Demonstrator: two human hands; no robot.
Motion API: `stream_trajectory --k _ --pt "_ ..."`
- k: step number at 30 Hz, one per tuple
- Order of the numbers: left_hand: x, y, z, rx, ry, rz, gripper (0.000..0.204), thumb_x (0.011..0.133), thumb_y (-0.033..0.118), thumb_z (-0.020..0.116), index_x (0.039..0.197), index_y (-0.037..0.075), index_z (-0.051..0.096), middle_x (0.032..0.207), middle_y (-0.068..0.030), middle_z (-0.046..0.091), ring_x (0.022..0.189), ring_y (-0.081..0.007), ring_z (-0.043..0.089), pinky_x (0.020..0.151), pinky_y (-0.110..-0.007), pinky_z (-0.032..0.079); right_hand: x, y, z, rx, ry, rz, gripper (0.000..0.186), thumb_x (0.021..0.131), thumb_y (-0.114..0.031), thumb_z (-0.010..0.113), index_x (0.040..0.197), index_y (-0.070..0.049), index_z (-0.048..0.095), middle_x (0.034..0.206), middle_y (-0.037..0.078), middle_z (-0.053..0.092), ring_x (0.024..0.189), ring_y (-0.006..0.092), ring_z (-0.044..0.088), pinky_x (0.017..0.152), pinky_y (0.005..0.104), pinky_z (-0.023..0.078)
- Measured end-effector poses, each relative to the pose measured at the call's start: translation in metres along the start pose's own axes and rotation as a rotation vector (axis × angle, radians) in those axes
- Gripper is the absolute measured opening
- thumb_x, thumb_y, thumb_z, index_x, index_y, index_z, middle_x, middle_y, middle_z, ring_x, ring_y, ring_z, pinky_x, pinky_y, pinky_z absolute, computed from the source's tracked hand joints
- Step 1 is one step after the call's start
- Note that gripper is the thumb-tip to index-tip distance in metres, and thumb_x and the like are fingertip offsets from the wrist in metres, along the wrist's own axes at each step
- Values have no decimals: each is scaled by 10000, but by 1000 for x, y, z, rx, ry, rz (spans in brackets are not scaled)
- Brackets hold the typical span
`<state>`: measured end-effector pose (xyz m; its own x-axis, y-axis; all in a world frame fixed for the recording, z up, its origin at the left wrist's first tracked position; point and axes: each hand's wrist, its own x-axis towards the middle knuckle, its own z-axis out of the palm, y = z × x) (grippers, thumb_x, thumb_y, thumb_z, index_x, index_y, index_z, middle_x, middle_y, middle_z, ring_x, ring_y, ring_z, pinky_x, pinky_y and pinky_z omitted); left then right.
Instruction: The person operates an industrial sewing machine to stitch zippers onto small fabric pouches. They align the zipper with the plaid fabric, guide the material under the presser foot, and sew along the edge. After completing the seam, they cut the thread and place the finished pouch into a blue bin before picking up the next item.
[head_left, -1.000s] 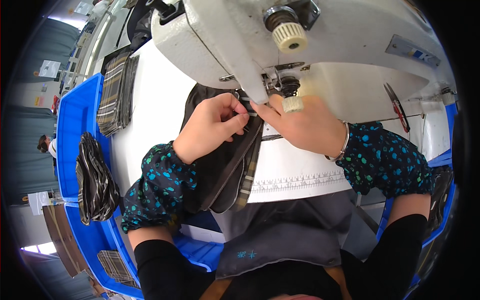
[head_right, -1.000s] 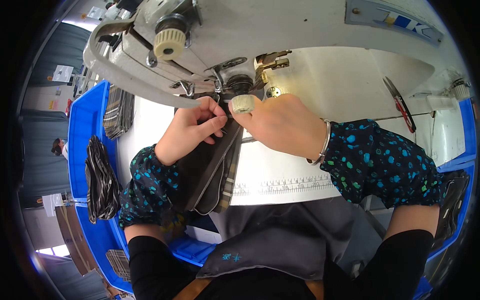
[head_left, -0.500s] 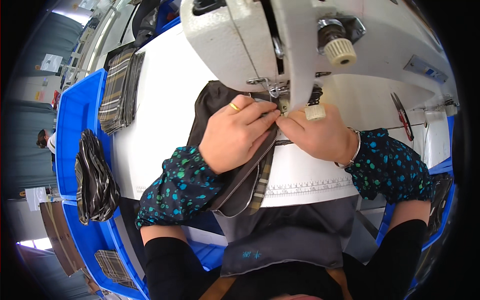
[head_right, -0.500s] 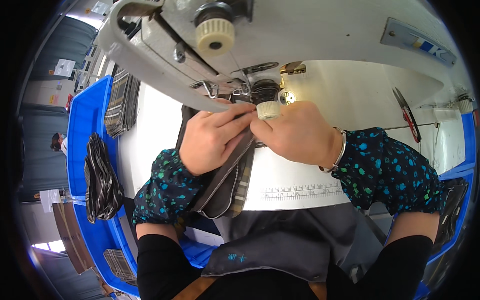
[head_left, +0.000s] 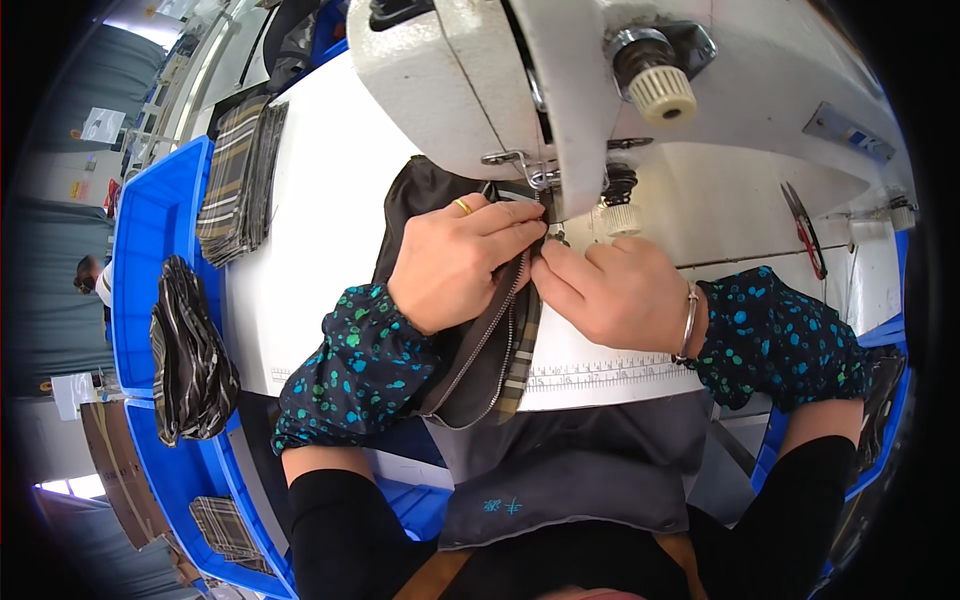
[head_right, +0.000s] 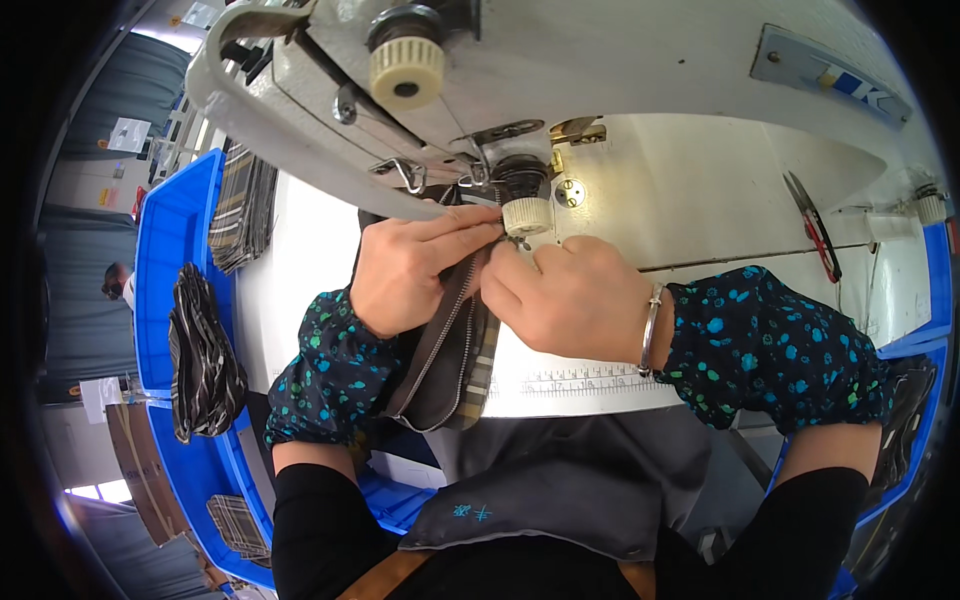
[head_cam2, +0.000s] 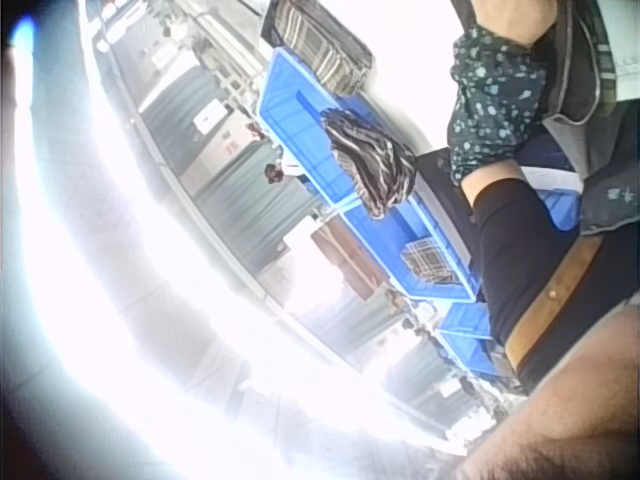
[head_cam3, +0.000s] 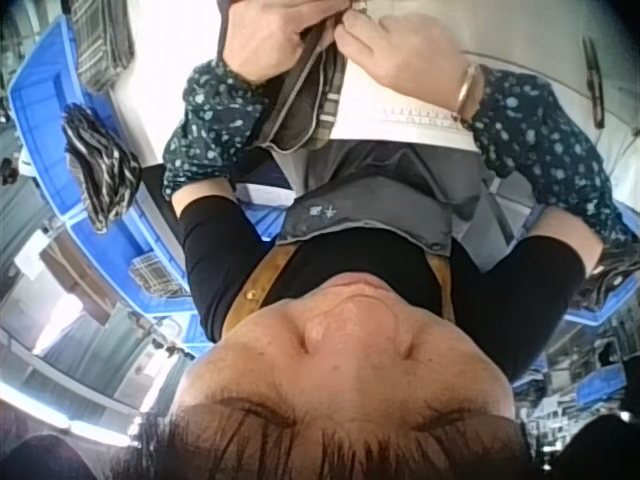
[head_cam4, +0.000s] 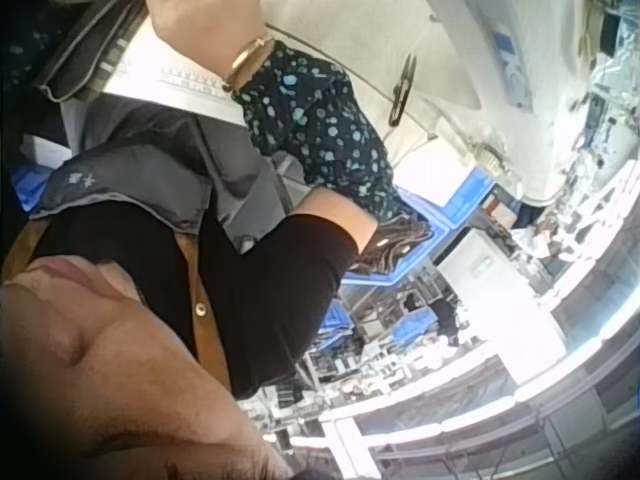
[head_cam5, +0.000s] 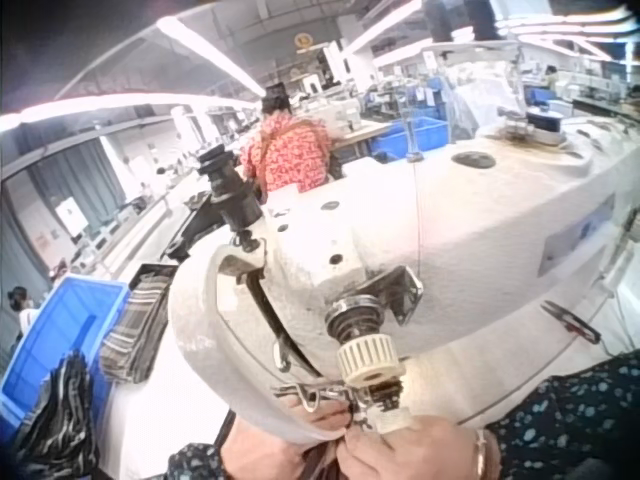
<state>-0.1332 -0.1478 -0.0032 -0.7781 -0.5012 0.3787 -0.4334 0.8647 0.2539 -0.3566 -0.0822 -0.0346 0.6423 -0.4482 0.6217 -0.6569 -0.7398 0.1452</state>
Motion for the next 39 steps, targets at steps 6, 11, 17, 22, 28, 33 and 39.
stream_trajectory --k 6,11,17,22,28,33,39 --pt "1 2 -4 0 -37 2 325 780 135 790 1099 71 786 1202 -48 763 922 -240 705 775 -343 602 2 2 2 -20 106 -33 145 763 -187 700 848 -71 722 944 41 707 575 106 556 527 272 415" --pt "3 4 -12 49 -134 13 315 815 137 739 1119 60 775 1222 -33 756 1002 -239 701 787 -347 602 -1 0 6 15 -51 -103 256 771 -160 684 967 -9 751 1019 124 749 601 124 591 536 268 442" --pt "5 11 -15 74 -188 16 365 806 83 742 1170 53 758 1266 -63 739 877 -263 738 759 -364 605 2 3 8 92 9 -188 224 768 -173 677 858 24 735 894 207 727 583 167 660 479 288 480" --pt "5 18 -12 137 -183 15 332 818 104 708 1140 36 749 1250 -49 733 962 -241 712 738 -346 598 -3 3 6 136 -41 -163 253 773 -164 681 925 28 743 938 210 733 590 175 654 496 298 489" --pt "8 24 1 177 -84 -28 309 820 108 696 1114 29 743 1202 -40 731 956 -238 704 724 -349 596 -17 -9 11 78 -129 62 294 798 -141 689 1037 19 752 1072 206 742 603 176 640 515 313 502" --pt "11 20 3 143 -51 -106 299 828 132 722 1119 81 763 1157 -25 729 911 -249 700 724 -361 595 -6 12 7 102 -83 -50 194 746 -158 702 858 -3 730 800 130 679 499 178 597 432 336 465" --pt "4 15 -15 21 -118 27 287 781 135 748 1066 115 783 1133 -6 740 881 -238 690 715 -360 594 -9 -3 -8 23 -110 -108 237 760 -193 679 871 9 735 965 283 741 541 192 629 460 321 477"
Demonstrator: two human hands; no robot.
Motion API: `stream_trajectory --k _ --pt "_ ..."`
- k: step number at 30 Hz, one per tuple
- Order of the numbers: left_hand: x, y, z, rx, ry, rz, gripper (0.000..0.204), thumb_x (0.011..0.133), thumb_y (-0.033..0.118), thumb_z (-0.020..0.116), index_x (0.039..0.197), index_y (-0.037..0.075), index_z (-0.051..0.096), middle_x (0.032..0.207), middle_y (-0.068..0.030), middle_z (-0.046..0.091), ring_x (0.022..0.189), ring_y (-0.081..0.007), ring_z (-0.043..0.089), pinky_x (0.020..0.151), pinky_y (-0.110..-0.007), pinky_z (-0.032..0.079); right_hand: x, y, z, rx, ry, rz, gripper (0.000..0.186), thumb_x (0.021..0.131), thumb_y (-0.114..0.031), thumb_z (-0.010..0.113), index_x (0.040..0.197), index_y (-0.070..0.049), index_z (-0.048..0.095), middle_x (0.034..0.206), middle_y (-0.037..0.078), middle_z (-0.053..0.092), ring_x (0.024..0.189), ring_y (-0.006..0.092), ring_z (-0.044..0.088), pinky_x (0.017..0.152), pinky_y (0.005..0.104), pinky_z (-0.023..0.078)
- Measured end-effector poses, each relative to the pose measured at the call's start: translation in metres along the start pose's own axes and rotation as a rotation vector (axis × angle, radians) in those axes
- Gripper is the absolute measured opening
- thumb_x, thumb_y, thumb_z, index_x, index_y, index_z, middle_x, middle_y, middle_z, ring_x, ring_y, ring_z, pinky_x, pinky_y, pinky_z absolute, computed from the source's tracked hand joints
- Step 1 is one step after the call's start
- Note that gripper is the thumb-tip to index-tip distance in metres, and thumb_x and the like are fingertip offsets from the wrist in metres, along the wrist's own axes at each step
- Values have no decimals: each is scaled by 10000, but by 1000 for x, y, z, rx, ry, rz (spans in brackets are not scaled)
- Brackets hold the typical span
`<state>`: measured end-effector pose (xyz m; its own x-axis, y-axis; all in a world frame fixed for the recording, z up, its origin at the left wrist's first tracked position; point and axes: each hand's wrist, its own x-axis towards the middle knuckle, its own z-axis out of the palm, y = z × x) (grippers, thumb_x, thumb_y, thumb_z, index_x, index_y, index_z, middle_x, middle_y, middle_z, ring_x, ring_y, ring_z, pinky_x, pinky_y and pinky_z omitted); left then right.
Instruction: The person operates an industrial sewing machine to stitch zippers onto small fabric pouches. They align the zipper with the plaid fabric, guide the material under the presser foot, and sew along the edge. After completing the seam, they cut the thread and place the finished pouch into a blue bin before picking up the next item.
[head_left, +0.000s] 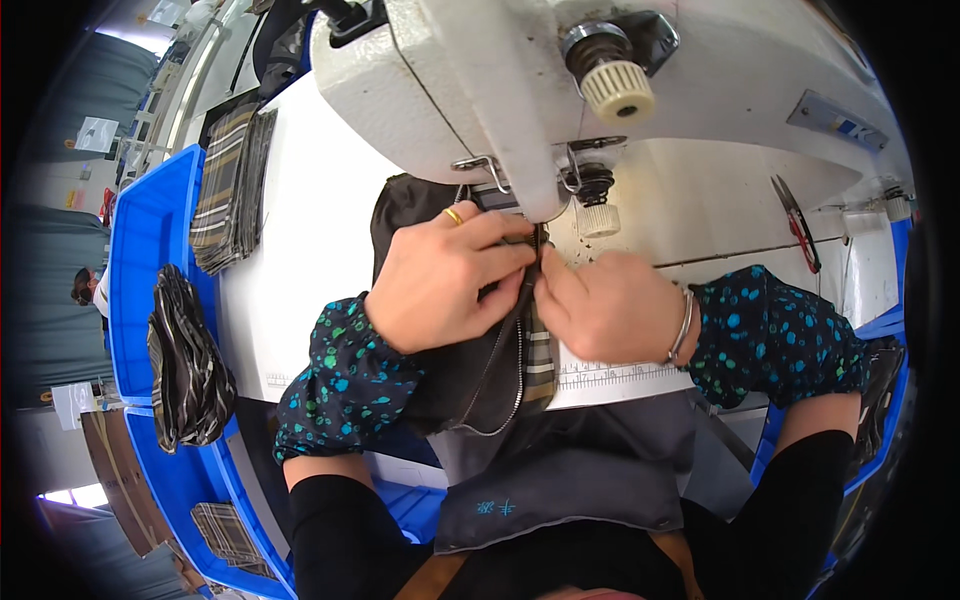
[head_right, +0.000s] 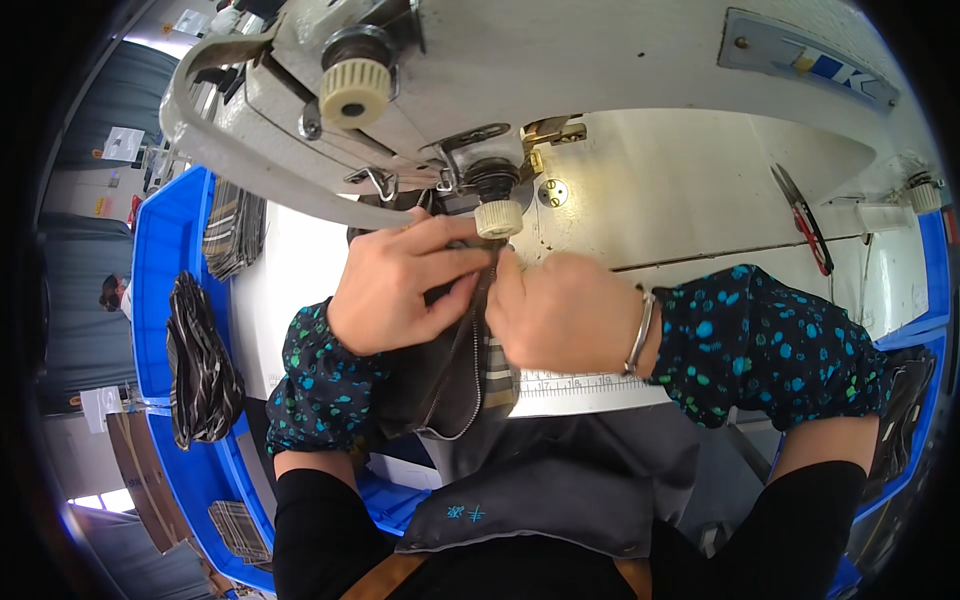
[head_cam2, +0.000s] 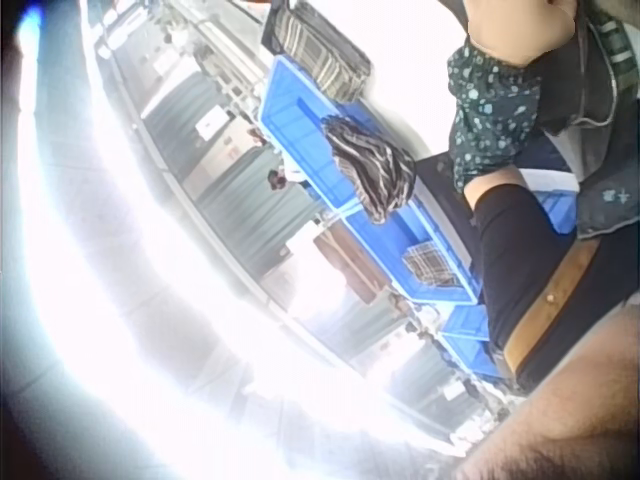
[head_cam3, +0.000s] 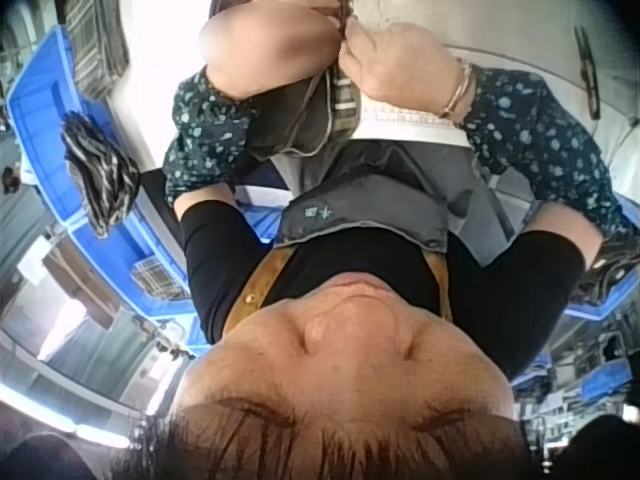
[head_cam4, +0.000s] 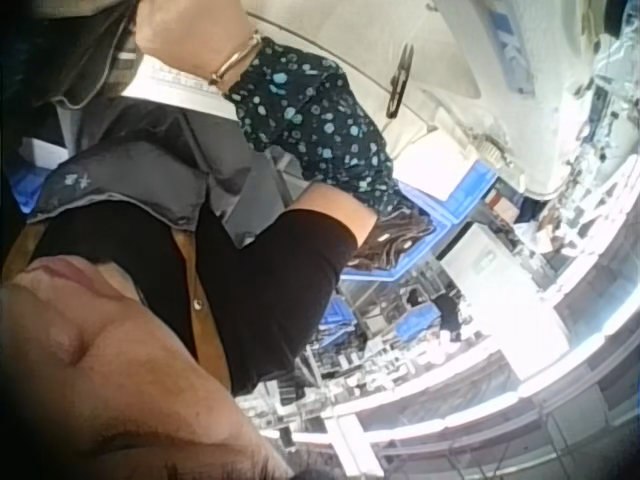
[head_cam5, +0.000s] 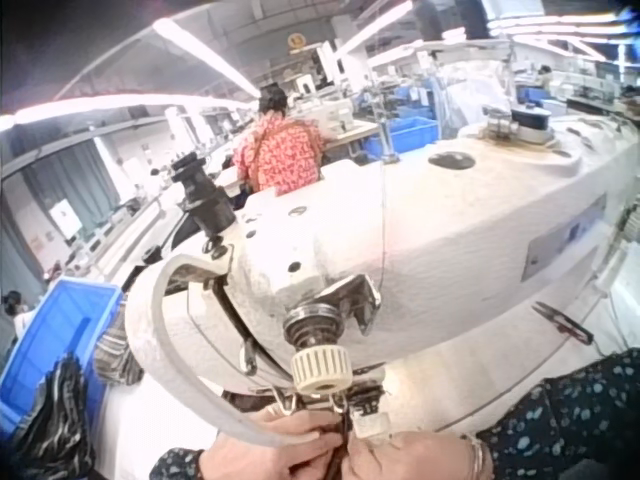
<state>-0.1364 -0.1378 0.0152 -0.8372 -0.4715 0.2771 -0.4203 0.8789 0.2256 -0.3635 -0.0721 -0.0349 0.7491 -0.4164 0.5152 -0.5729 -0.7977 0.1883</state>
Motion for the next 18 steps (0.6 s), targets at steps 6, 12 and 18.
stream_trajectory --k 6,12,18 --pt "-3 12 -10 5 -106 -23 329 711 121 797 1031 82 733 1167 -27 724 1133 -281 665 916 -429 563 -5 -22 -15 31 17 -132 229 751 -209 683 773 15 722 924 297 747 532 160 587 470 278 412" --pt "-5 7 -11 -8 -137 -62 316 716 148 810 998 92 679 1123 -32 679 1162 -274 639 990 -443 479 -4 -15 -16 82 55 -19 170 760 -196 682 809 -34 700 948 188 737 552 138 573 486 268 422" --pt "-7 0 -20 -45 -124 -33 251 738 195 792 932 95 668 1021 -52 672 1091 -267 652 1089 -539 426 8 1 3 -61 163 171 138 769 -199 698 842 -83 678 862 26 615 591 113 554 504 274 433"
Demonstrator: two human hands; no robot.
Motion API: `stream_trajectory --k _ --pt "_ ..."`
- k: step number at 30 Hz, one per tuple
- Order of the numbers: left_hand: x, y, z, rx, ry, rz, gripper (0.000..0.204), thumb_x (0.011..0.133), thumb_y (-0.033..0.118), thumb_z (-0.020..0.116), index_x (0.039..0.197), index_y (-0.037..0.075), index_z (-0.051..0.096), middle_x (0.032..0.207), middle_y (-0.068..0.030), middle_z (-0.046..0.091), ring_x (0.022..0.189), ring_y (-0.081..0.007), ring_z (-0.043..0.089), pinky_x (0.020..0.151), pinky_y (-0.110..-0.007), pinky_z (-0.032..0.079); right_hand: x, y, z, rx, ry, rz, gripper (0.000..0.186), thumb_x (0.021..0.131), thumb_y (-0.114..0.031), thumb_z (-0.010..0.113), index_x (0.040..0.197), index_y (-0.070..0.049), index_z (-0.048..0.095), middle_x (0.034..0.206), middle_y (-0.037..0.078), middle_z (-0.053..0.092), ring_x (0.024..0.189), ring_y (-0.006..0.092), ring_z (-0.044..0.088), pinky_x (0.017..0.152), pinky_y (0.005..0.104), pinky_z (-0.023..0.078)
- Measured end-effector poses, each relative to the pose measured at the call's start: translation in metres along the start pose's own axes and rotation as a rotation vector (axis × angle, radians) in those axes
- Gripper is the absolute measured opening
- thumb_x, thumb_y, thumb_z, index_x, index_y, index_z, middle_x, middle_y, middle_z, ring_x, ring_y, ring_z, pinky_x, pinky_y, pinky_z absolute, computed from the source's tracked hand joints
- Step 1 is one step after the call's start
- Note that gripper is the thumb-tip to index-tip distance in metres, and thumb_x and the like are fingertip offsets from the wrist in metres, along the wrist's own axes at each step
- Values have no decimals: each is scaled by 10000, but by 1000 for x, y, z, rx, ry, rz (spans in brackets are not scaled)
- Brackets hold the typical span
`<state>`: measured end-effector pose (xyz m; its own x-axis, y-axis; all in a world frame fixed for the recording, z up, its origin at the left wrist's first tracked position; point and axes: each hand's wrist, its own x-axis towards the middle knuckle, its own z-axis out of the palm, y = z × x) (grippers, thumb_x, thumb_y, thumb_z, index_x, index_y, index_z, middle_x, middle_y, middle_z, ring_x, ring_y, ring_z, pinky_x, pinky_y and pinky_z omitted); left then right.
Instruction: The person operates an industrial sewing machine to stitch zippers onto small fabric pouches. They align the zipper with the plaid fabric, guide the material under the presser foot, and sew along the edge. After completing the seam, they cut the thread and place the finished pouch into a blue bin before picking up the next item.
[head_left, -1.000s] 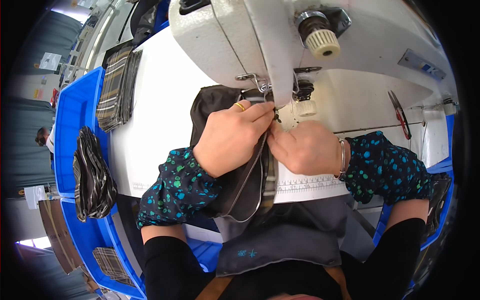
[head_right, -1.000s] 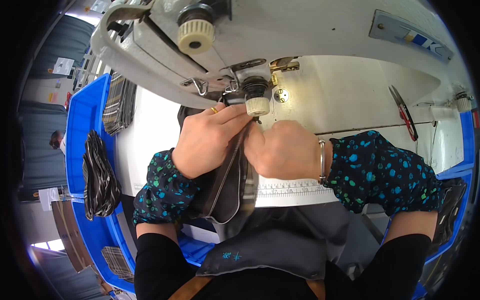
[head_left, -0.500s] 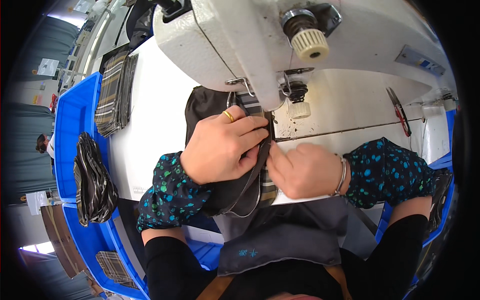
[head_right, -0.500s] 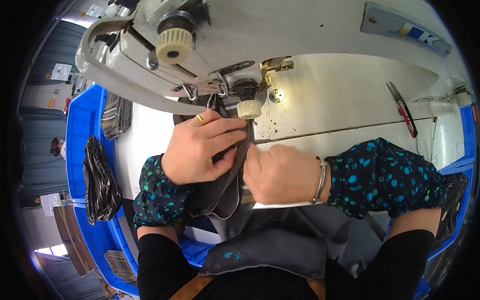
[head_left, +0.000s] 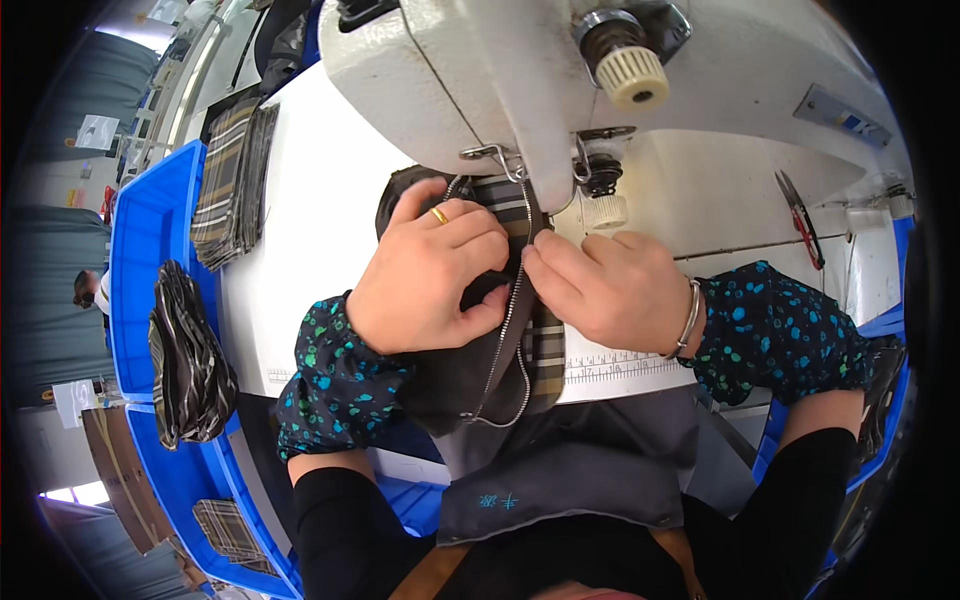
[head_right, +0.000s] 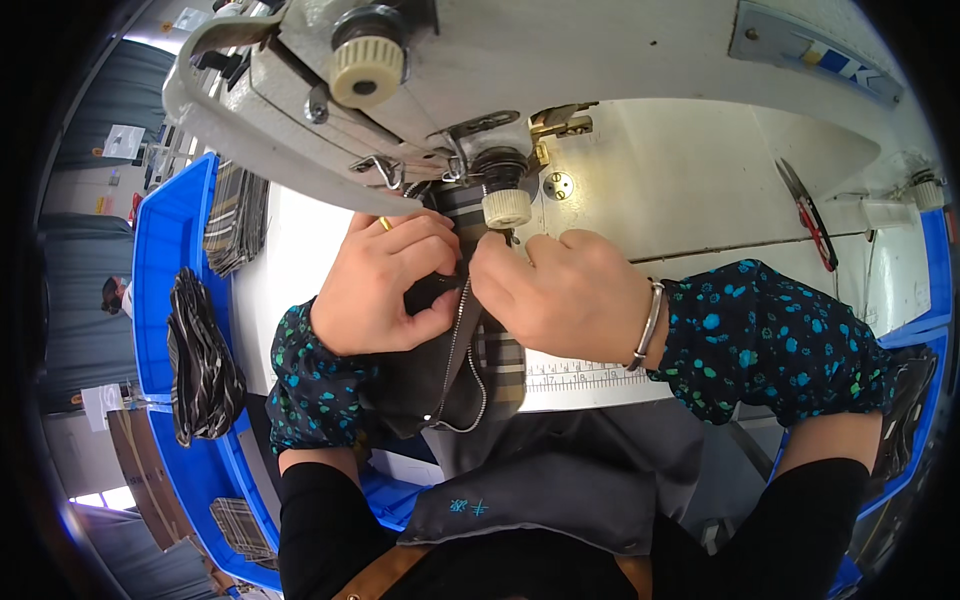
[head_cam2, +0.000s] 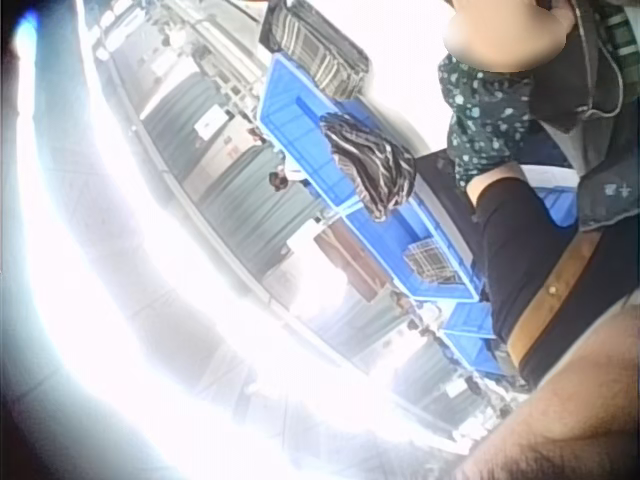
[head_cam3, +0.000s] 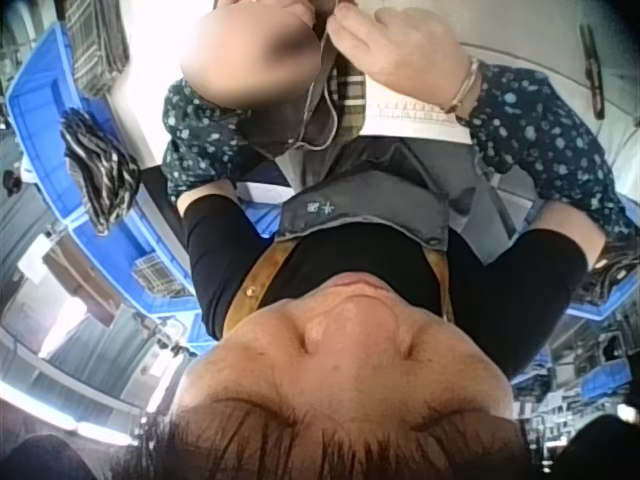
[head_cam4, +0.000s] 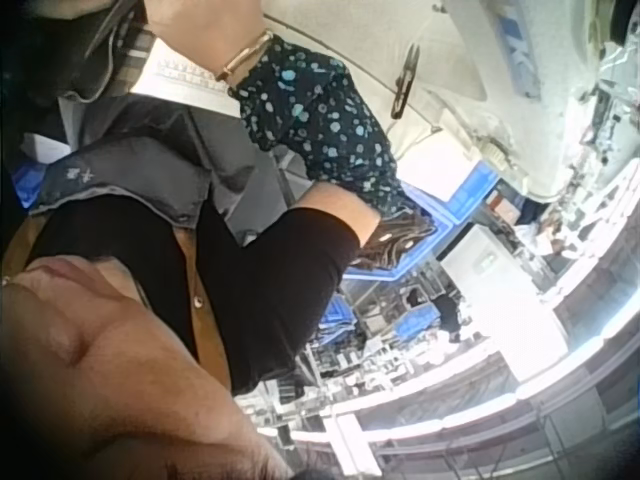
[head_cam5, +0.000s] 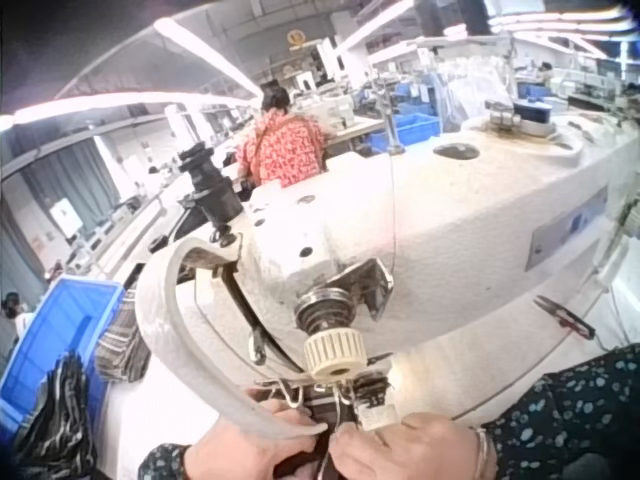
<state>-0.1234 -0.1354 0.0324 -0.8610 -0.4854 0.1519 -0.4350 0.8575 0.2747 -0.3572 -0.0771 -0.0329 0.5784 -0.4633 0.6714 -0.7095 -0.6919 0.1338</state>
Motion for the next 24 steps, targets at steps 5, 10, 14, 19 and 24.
stream_trajectory --k 5,10,14,19,24 --pt "1 3 -16 -42 14 54 176 768 203 769 703 117 631 783 -29 653 896 -261 677 1114 -627 380 -3 -3 -4 121 -68 -164 89 761 -174 684 732 -96 655 785 26 555 632 129 567 510 276 434" --pt "-2 -9 -14 288 120 -116 374 837 209 765 532 135 562 564 14 550 649 -205 606 1103 -552 397 -7 -7 -5 140 -46 -255 123 749 -199 692 703 -94 647 765 42 548 640 139 576 506 269 430" --pt "-4 -16 -18 426 152 -207 255 803 270 838 680 146 652 672 12 618 734 -216 663 1121 -584 372 -12 -6 -5 133 -44 -228 126 750 -201 692 715 -88 651 769 45 559 594 134 560 499 261 421" --pt "-8 24 0 80 61 -38 324 759 226 858 1056 128 772 881 10 693 855 -202 698 1116 -502 424 -5 -5 -6 163 77 -157 121 755 -201 695 743 -87 655 759 33 558 560 119 534 490 264 404" --pt "-8 23 28 259 136 87 367 718 120 833 1083 146 802 882 58 684 785 -155 645 1137 -543 389 -7 -2 -10 204 33 -175 126 751 -213 702 749 -95 655 720 11 526 547 128 514 480 274 379"
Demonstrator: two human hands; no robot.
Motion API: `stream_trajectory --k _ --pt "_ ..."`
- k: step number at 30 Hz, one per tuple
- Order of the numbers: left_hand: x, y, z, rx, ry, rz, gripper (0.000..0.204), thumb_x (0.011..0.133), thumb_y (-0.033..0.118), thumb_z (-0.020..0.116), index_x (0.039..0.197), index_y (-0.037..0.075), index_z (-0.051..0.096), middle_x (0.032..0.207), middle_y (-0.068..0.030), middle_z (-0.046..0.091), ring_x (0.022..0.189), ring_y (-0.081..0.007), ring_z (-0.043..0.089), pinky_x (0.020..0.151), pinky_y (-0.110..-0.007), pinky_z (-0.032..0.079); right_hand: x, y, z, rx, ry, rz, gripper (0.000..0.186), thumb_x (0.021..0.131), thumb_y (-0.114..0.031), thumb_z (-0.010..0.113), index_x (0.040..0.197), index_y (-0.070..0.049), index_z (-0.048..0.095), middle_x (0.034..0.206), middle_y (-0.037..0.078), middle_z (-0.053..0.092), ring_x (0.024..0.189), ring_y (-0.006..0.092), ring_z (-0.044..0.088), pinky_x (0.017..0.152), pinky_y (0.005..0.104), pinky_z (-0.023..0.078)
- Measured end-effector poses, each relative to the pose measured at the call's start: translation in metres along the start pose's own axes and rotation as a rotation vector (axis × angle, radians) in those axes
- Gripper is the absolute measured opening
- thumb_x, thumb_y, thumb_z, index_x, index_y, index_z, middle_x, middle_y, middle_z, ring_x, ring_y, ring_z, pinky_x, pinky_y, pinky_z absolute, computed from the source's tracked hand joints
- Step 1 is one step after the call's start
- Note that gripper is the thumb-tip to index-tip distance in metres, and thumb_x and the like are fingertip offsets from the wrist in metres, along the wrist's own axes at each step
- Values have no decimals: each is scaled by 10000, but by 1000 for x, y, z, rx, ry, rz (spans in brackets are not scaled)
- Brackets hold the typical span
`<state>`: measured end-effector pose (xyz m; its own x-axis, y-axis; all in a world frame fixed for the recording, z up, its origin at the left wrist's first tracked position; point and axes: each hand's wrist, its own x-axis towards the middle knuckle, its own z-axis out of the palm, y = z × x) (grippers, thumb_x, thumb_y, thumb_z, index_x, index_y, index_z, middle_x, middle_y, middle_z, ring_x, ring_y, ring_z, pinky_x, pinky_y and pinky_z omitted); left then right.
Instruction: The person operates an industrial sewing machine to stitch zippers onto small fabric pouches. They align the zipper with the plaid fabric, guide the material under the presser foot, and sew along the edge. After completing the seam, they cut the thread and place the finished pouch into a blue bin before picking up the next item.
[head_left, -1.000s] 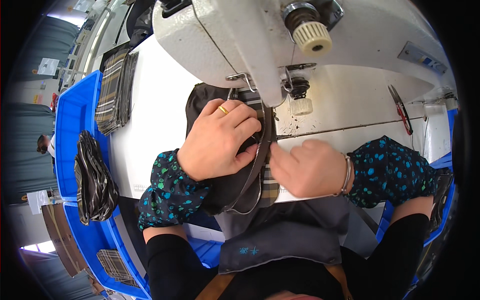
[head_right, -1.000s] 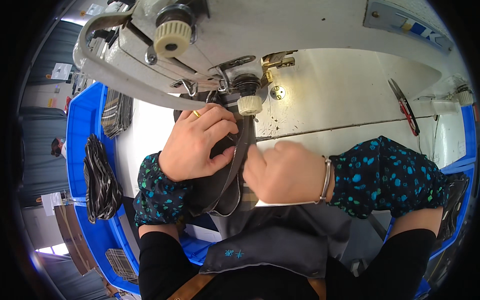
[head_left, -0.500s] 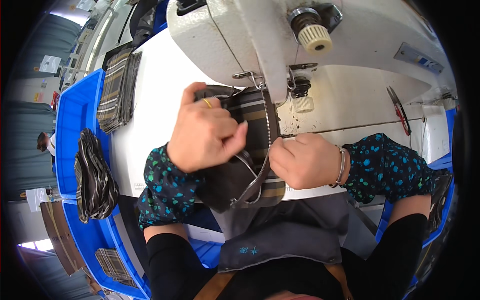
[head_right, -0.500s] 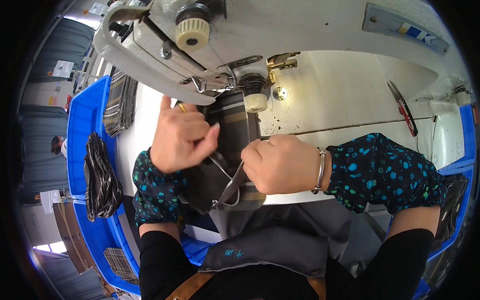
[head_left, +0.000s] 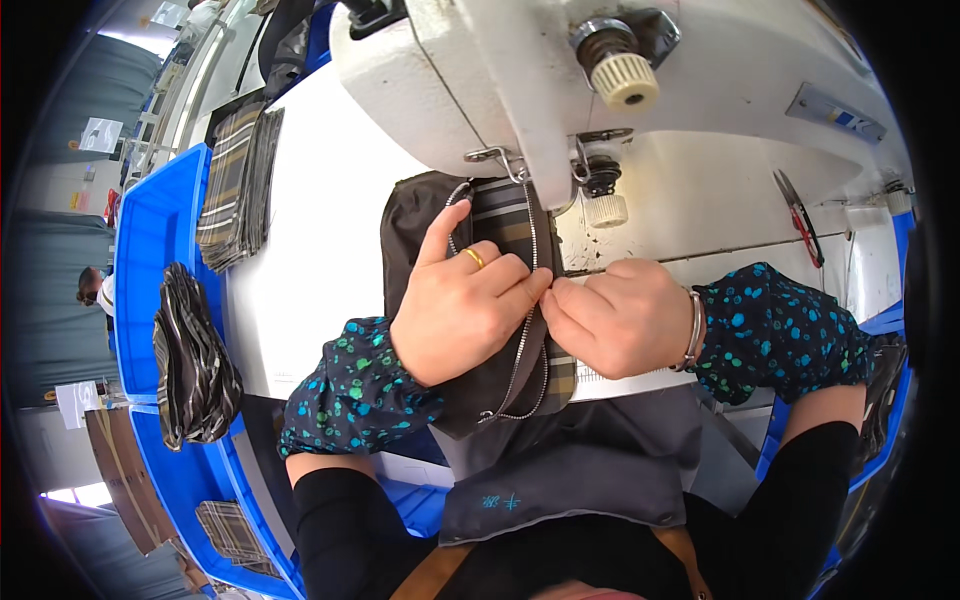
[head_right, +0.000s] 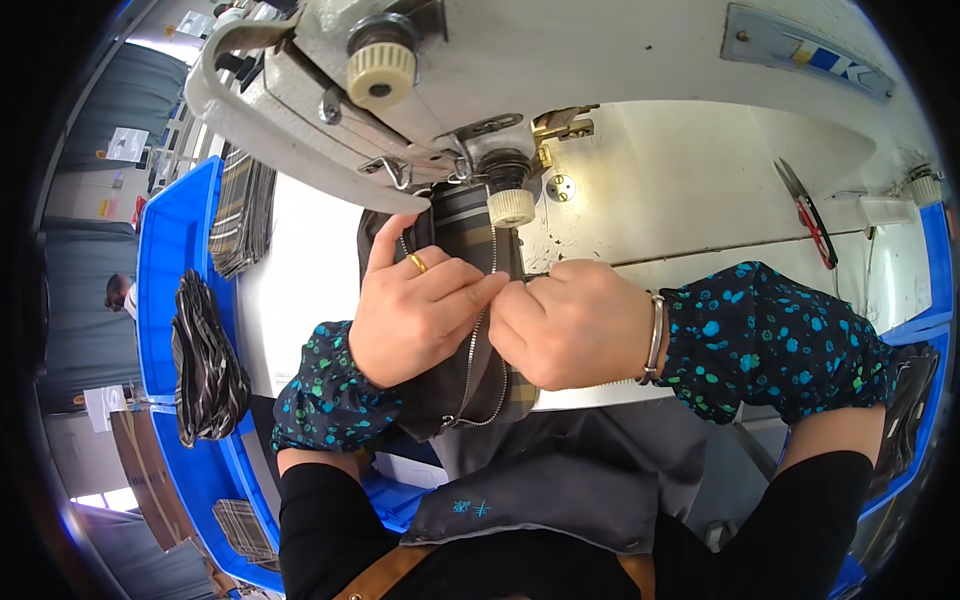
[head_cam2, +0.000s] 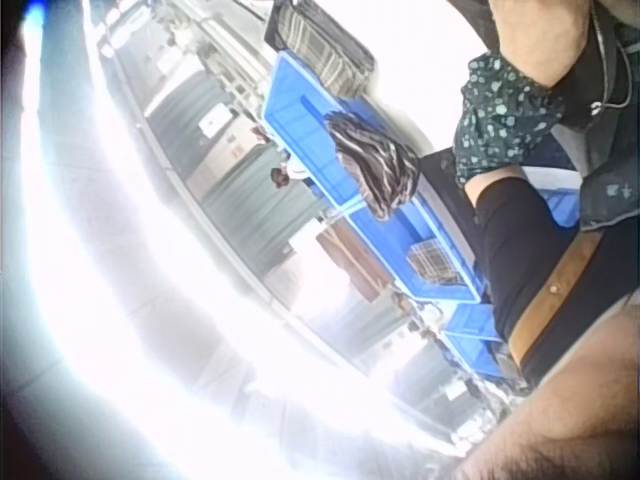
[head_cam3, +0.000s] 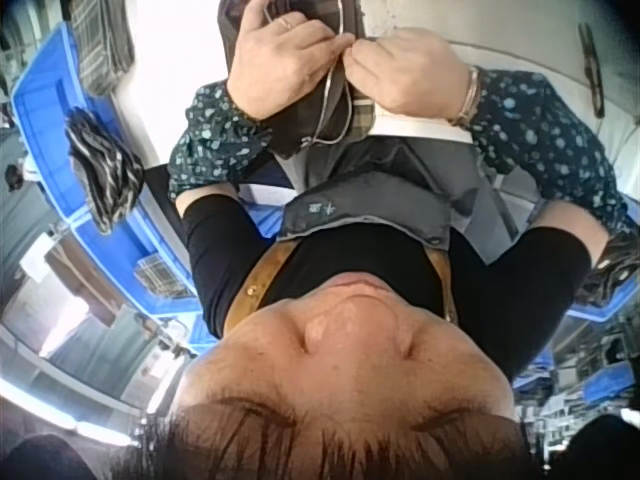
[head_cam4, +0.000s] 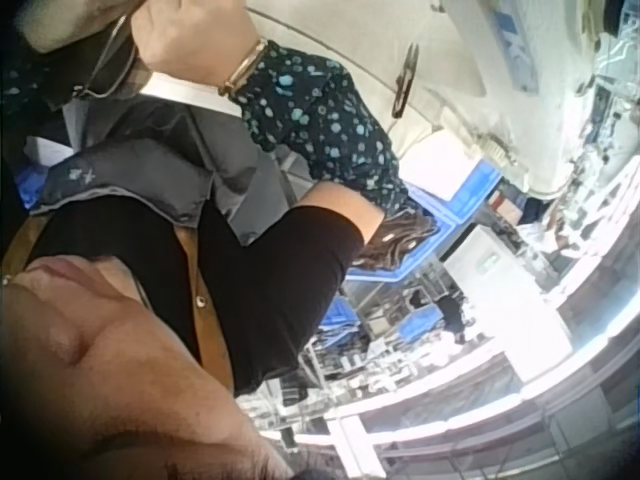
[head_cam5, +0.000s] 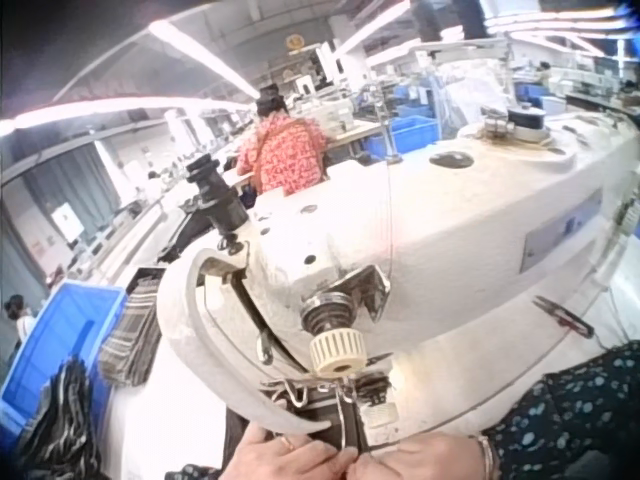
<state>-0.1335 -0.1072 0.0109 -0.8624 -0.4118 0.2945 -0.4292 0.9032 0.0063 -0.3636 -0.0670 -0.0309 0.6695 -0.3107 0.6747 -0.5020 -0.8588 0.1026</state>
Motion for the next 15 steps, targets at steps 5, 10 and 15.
stream_trajectory --k 5,10,15 --pt "0 8 -4 -8 -41 -67 366 704 115 814 1068 151 811 919 63 681 887 -161 649 1190 -650 307 0 -20 -20 123 -180 -98 152 732 -205 693 662 -86 629 697 28 520 560 142 520 467 282 366" --pt "-9 26 -7 51 -23 -153 389 712 139 812 1100 152 808 972 58 682 986 -174 650 1202 -701 251 3 -31 -29 27 -243 -171 224 738 -210 679 737 8 732 826 174 709 597 165 604 477 265 393" --pt "-4 28 -13 -51 -145 -195 452 739 132 788 1190 145 784 1099 30 662 1102 -204 624 1186 -717 259 3 -32 -32 -23 -296 -169 276 729 -207 674 785 53 750 867 281 734 586 191 636 488 269 443"
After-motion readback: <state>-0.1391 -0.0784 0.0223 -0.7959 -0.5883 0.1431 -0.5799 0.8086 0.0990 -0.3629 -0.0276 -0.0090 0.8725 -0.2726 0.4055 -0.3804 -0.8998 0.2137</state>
